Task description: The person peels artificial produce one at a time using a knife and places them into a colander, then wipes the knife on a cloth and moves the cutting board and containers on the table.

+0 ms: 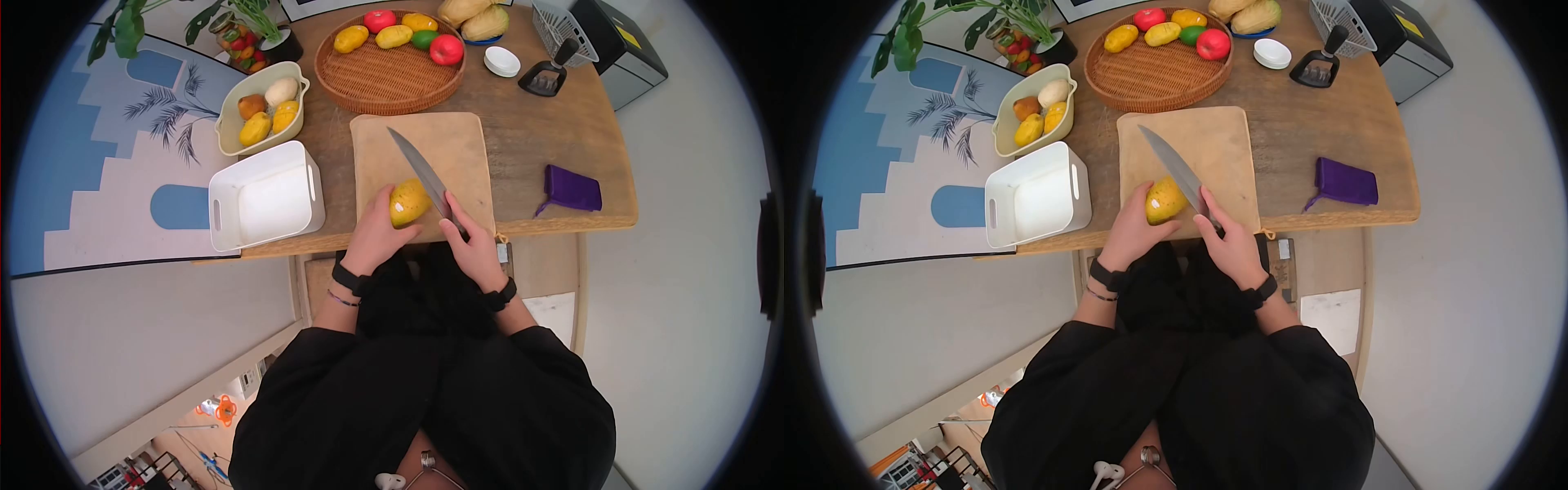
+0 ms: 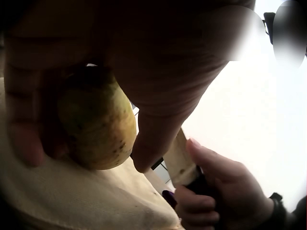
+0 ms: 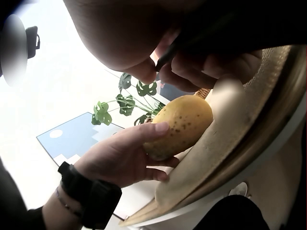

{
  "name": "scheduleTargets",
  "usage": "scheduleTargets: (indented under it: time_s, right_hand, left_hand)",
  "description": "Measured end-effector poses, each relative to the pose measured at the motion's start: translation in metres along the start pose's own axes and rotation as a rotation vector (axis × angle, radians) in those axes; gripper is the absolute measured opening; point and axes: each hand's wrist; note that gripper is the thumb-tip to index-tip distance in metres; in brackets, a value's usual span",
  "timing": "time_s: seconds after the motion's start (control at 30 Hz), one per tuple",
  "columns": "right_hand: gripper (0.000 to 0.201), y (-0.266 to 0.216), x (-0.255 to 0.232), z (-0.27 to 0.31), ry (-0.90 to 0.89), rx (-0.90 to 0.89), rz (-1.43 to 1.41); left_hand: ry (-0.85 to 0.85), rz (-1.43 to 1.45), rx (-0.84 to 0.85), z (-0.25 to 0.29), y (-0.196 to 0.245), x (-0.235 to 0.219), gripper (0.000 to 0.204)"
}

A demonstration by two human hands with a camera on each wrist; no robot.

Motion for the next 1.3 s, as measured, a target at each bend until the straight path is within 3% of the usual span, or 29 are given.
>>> scheduleTargets:
  time_s: [0.1, 0.27, 0.43, 0.5, 0.6, 0.63, 0.67, 0.73, 0.77, 0.83, 0.87, 0.93, 1.07, 1.13, 1.17, 1.23, 1.3]
  right_hand:
    - [0.054, -0.008, -0.009, 0.010, -0.064, 0.111, 0.137]
    - [0.053, -0.006, -0.009, 0.021, -0.013, 0.052, 0.211]
    - [0.052, -0.009, -0.015, 0.025, -0.177, 0.161, 0.337]
    - [0.053, 0.008, -0.013, 0.021, 0.027, 0.115, 0.305]
    - [0.052, -0.001, -0.025, 0.013, 0.029, 0.221, 0.339]
    - [0.053, -0.002, -0.026, 0.012, 0.040, 0.033, 0.317]
    - [0.053, -0.006, -0.026, 0.013, 0.040, 0.032, 0.316]
    - [0.054, -0.016, -0.029, 0.014, -0.135, -0.088, 0.403]
    - [0.054, -0.016, -0.030, 0.008, -0.134, -0.090, 0.407]
    - [0.055, -0.016, -0.032, -0.004, 0.039, 0.129, 0.285]
    - [0.055, -0.019, -0.033, -0.004, 0.035, 0.127, 0.283]
    - [0.054, -0.021, -0.035, -0.004, -0.018, -0.099, 0.247]
    - [0.055, -0.019, -0.035, -0.005, -0.037, -0.065, 0.254]
    - [0.054, -0.023, -0.035, -0.007, 0.016, 0.070, 0.157]
    - [0.054, -0.026, -0.033, -0.005, 0.011, 0.065, 0.154]
    - [0.055, -0.029, -0.030, 0.005, -0.136, -0.159, 0.203]
    - [0.056, -0.019, -0.030, 0.002, -0.063, -0.082, 0.209]
  left_hand:
    - [-0.060, -0.082, -0.096, -0.011, 0.004, 0.000, 0.082]
    - [-0.185, -0.122, -0.223, -0.029, 0.014, -0.004, 0.076]
    - [-0.133, 0.063, -0.136, -0.023, 0.006, -0.006, 0.075]
    - [-0.117, 0.080, -0.136, -0.017, 0.006, -0.007, 0.075]
    - [-0.020, 0.120, -0.109, -0.008, 0.006, -0.002, 0.077]
    - [0.025, 0.122, -0.064, -0.007, 0.004, 0.000, 0.078]
    - [0.070, 0.123, -0.015, -0.006, 0.004, 0.001, 0.079]
    - [0.088, 0.116, 0.005, -0.007, 0.004, 0.004, 0.079]
    - [0.105, 0.110, 0.014, -0.007, 0.005, 0.005, 0.078]
    - [0.129, 0.087, 0.036, -0.004, 0.007, 0.007, 0.078]
    - [0.151, 0.059, 0.063, -0.004, 0.009, 0.006, 0.077]
    - [0.185, 0.043, 0.063, -0.002, 0.012, 0.005, 0.077]
    - [0.259, 0.032, 0.094, -0.002, 0.010, 0.004, 0.078]
    - [0.266, 0.076, 0.117, -0.003, 0.009, 0.004, 0.077]
    - [0.267, 0.121, 0.135, -0.002, 0.007, 0.004, 0.077]
    - [0.257, 0.187, 0.102, 0.001, 0.007, 0.004, 0.077]
    - [0.242, 0.259, 0.080, 0.003, 0.007, 0.008, 0.077]
Point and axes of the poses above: each hand's wrist, its own z-axis away from the middle knuckle, its own x-axis out of the palm, y = z × x, and after that the axes turned 11 degrees about -y, right-handed
